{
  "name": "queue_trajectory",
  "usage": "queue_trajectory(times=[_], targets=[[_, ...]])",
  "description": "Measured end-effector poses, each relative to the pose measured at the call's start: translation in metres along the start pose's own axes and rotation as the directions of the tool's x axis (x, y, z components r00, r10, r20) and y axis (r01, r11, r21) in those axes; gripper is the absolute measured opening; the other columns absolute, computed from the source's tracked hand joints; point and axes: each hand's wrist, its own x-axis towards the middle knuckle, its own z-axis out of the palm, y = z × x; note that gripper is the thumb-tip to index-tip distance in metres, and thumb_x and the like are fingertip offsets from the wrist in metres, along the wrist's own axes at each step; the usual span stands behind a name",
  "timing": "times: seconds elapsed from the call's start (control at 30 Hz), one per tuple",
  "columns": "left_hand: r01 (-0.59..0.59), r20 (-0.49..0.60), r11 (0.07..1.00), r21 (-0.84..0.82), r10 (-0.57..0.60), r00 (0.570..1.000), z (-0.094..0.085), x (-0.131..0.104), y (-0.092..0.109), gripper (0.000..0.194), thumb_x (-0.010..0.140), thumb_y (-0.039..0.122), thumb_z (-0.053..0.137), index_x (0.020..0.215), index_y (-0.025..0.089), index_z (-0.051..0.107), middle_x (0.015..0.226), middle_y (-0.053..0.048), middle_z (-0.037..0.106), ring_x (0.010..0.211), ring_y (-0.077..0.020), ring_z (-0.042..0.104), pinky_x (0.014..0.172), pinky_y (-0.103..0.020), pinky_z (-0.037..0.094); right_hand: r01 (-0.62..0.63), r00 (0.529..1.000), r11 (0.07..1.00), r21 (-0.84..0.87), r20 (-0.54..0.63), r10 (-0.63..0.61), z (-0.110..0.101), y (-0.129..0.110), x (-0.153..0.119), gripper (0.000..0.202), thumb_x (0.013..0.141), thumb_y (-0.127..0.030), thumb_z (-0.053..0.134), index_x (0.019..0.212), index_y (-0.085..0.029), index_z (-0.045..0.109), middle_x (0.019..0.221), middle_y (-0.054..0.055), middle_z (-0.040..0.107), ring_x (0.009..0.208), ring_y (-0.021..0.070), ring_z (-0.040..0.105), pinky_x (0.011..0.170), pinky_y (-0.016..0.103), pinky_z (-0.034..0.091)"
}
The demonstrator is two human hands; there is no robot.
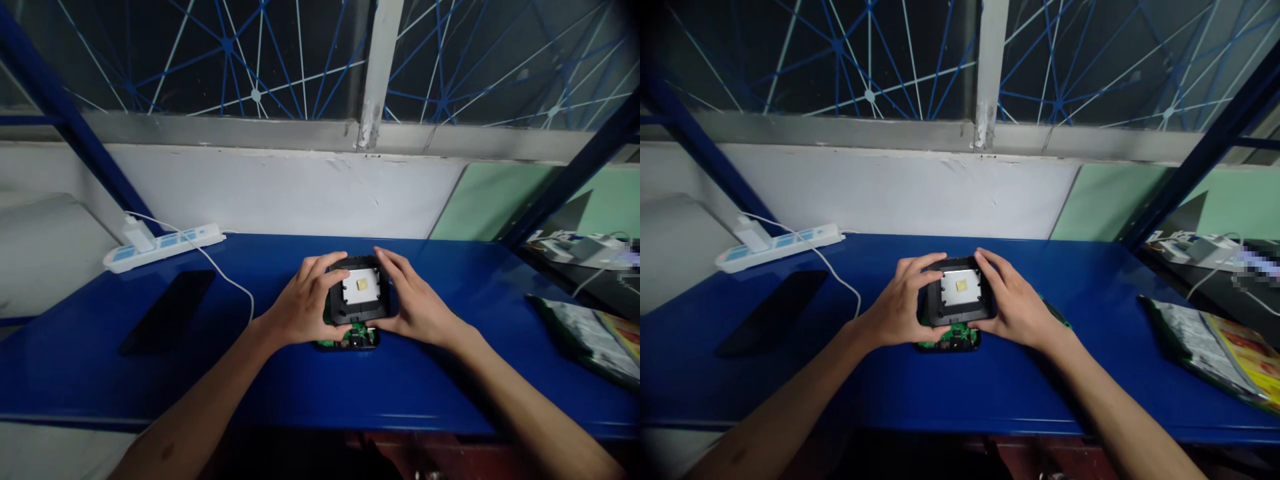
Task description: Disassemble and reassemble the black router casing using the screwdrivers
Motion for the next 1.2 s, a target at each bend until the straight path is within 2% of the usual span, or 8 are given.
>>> queue_trajectory(times=[0.2, 0.4, 0.63, 0.77, 0.9, 1.2], targets=[[0.052, 0.084, 0.999, -0.014, -0.051, 0.995, 0.001, -0.005, -0.004, 0.093, 0.077, 0.032, 0.076, 0.146, 0.031, 0.014, 0.156, -0.017, 0.028, 0.139, -0.0390, 0.034, 0.108, -0.060, 0.039, 0.025, 0.996, 1.000, -0.018, -0.082, -0.026, 0.007, 0.002, -0.001, 0.119, 0.075, -0.056, 0.076, 0.161, -0.027, -0.001, 0.150, 0.021, 0.036, 0.137, 0.0420, 0.043, 0.104, 0.063, 0.051], [0.090, 0.111, 0.996, -0.023, -0.087, 0.990, 0.005, -0.005, -0.006, 0.105, 0.074, 0.040, 0.083, 0.152, 0.031, 0.012, 0.160, -0.017, 0.022, 0.143, -0.0400, 0.028, 0.112, -0.061, 0.036, 0.012, 0.995, 1.000, 0.012, -0.095, -0.011, 0.012, 0.000, -0.001, 0.118, 0.074, -0.054, 0.077, 0.160, -0.025, 0.001, 0.151, 0.021, 0.038, 0.138, 0.0412, 0.042, 0.106, 0.062, 0.050], [0.098, 0.076, 0.995, -0.005, -0.098, 0.992, 0.011, -0.007, -0.011, 0.108, 0.072, 0.041, 0.082, 0.153, 0.030, 0.012, 0.153, -0.016, 0.034, 0.137, -0.0403, 0.036, 0.109, -0.063, 0.040, -0.026, 0.997, 0.999, 0.021, -0.069, 0.028, 0.014, -0.003, -0.001, 0.120, 0.073, -0.049, 0.079, 0.160, -0.026, 0.001, 0.151, 0.021, 0.036, 0.137, 0.0433, 0.044, 0.105, 0.062, 0.049], [0.100, 0.056, 0.995, 0.001, -0.100, 0.993, 0.011, -0.007, -0.011, 0.105, 0.072, 0.043, 0.082, 0.151, 0.029, 0.015, 0.152, -0.016, 0.034, 0.135, -0.0395, 0.037, 0.109, -0.061, 0.040, -0.048, 0.998, 0.998, 0.044, -0.027, 0.049, 0.014, -0.004, -0.001, 0.117, 0.076, -0.041, 0.077, 0.160, -0.025, -0.002, 0.153, 0.021, 0.029, 0.138, 0.0421, 0.043, 0.104, 0.057, 0.052], [0.093, 0.038, 0.996, 0.011, -0.093, 0.995, 0.009, -0.006, -0.010, 0.105, 0.071, 0.043, 0.083, 0.150, 0.030, 0.014, 0.151, -0.016, 0.035, 0.134, -0.0390, 0.038, 0.108, -0.061, 0.041, -0.045, 0.999, 0.997, 0.059, -0.004, 0.045, 0.012, -0.004, 0.000, 0.114, 0.077, -0.035, 0.073, 0.161, -0.026, -0.004, 0.157, 0.020, 0.023, 0.142, 0.0423, 0.038, 0.106, 0.058, 0.051], [0.100, 0.030, 0.995, 0.022, -0.101, 0.994, 0.006, -0.006, -0.012, 0.107, 0.071, 0.039, 0.084, 0.150, 0.033, 0.012, 0.153, -0.014, 0.034, 0.134, -0.0396, 0.039, 0.106, -0.061, 0.042, -0.036, 0.997, 0.998, 0.045, -0.065, 0.039, 0.013, 0.000, 0.001, 0.114, 0.077, -0.040, 0.077, 0.160, -0.027, 0.001, 0.157, 0.019, 0.032, 0.143, 0.0407, 0.038, 0.111, 0.063, 0.044]])
